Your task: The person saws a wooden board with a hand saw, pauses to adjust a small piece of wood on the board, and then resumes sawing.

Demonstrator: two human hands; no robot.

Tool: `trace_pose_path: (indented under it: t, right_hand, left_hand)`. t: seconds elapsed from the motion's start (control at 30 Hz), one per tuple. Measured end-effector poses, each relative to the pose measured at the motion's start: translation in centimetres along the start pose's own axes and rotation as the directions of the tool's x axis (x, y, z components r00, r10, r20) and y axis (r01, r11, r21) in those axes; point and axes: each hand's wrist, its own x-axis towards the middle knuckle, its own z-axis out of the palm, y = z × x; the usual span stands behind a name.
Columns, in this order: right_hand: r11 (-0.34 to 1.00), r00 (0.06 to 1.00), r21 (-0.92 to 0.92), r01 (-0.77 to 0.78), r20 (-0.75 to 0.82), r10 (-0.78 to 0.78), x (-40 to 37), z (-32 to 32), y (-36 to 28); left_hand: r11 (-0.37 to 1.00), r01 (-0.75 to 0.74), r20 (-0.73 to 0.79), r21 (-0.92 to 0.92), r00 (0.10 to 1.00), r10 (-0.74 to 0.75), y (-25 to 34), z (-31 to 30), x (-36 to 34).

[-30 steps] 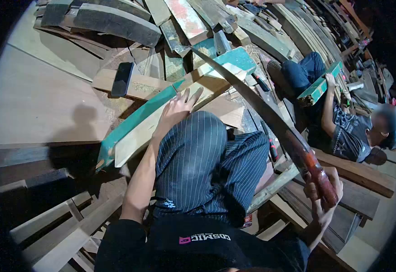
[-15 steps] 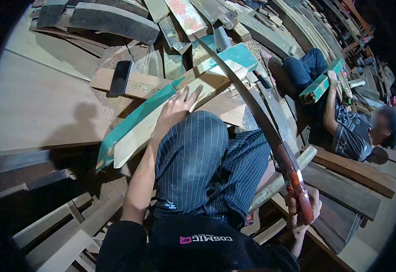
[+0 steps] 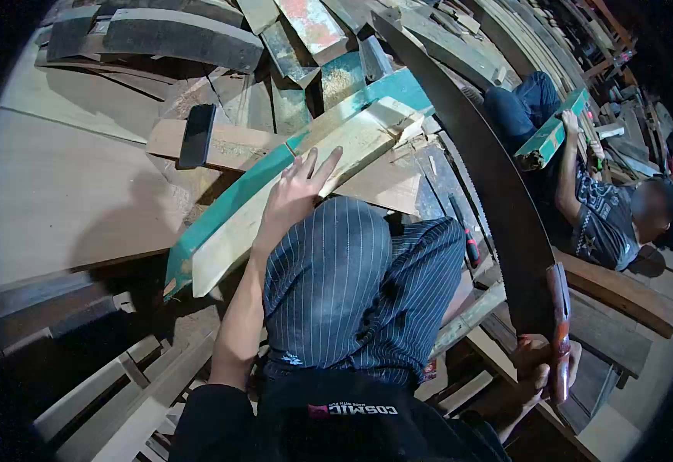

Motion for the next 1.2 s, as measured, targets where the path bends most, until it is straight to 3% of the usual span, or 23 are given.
trace_pose_path:
  t: [0.27,0.33,0.63,0.8,1.2]
  right_hand:
    - [0.989,0.976,0.089,-0.117,0.196,0.098,-2.7,0.9,2.5]
    - [0.996,0.919,-0.061,-0.067,0.384,0.085,-2.5,0.3,3.1]
    - [0.968,0.963,0.084,-0.237,0.150,0.223,-3.8,3.0,3.0]
    - [0.953,0.964,0.192,-0.236,0.169,0.205,-3.8,3.4,4.2]
    - [0.850,0.962,0.451,-0.271,0.163,0.220,-5.9,4.0,5.5]
  left_hand:
    - [0.998,0.026,-0.022,-0.053,0.999,-0.027,-0.4,0.5,-0.1]
    - [0.996,0.056,-0.004,-0.071,0.998,-0.056,0.0,0.2,-0.1]
    - [0.995,0.064,0.021,-0.078,0.998,-0.063,1.1,-0.9,0.6]
    - [0.987,0.106,0.013,-0.124,0.994,-0.105,1.8,-1.3,1.0]
    - [0.986,0.016,-0.045,-0.166,0.999,-0.024,1.2,-1.3,1.3]
